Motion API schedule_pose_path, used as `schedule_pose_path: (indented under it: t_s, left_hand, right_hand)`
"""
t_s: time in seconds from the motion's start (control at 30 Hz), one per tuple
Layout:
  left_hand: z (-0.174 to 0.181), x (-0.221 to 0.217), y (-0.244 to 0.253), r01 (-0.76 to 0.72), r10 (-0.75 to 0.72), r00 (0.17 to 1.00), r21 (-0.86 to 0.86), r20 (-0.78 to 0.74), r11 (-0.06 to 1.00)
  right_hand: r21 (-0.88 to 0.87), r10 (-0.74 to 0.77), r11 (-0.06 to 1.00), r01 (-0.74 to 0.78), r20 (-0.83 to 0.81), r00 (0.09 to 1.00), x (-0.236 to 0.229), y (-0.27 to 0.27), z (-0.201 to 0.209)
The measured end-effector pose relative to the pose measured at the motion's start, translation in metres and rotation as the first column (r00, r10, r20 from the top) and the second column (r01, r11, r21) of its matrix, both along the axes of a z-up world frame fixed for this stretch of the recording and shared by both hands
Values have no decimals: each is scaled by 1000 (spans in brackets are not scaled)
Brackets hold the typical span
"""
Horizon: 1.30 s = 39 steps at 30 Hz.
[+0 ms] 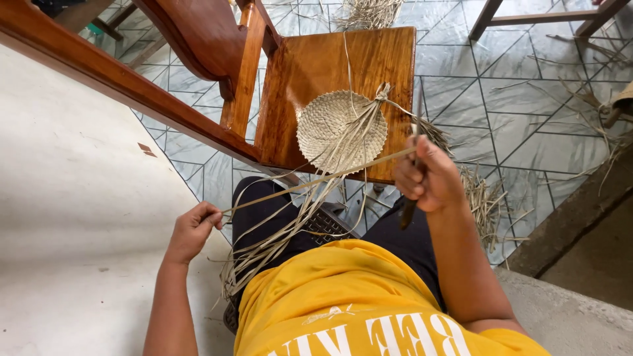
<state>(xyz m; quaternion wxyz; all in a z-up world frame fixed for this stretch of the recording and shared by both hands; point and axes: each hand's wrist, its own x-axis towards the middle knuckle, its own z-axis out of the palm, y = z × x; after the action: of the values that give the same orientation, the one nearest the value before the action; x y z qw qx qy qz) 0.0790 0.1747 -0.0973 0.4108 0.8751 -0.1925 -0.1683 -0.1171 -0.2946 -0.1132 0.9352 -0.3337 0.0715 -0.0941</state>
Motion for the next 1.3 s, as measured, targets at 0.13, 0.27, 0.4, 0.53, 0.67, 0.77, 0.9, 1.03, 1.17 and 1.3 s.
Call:
schedule_pose_path:
  t_s: [0.13, 0.27, 0.4, 0.53, 0.67, 0.77, 0.9, 1.03, 1.17, 1.3]
  left_hand:
    - [-14, -3, -43, -117, 23, 845, 144, 534, 983]
    - [16, -38, -136, -146, -388, 104, 400, 916, 905]
    - [35, -64, -192, 316, -322, 126, 270, 938, 910]
    - [43, -48, -187, -179, -431, -141, 405, 891, 896]
    - [90, -30, -168, 40, 163, 835, -354, 526, 935]
    - [98, -27, -151, -178, 149, 984, -589, -99, 788]
    - [100, -31, -150, -317, 103, 917, -548, -385, 774]
    - [100, -37, -176, -426, 104, 851, -561, -514, 710]
    - [71, -53, -199, -317, 55, 921, -659, -386, 682]
    - [58, -81, -214, -102, -64, 961, -559, -270, 823]
  right_hand:
    - [-175, -175, 972, 157, -92, 980, 4, -9, 1]
    - [-36, -45, 999, 31, -490, 871, 28, 49, -10]
    - [-3, 144, 988, -156, -364, 920, 28, 86, -61]
    - [-294, -155, 953, 78, -247, 956, 31, 15, -49]
    - [-620, -539, 755, 215, -399, 742, -27, -113, -98]
    - [-873, -773, 487, 40, -409, 485, -88, -159, -83]
    - [-800, -737, 587, -124, -592, 326, -103, -138, 4]
    - [-731, -341, 641, -233, -544, 767, -74, -99, 45]
    - [-752, 2, 525, -400, -469, 883, -19, -15, 34]
    - [-635, 155, 712, -300, -275, 949, 19, 67, -32]
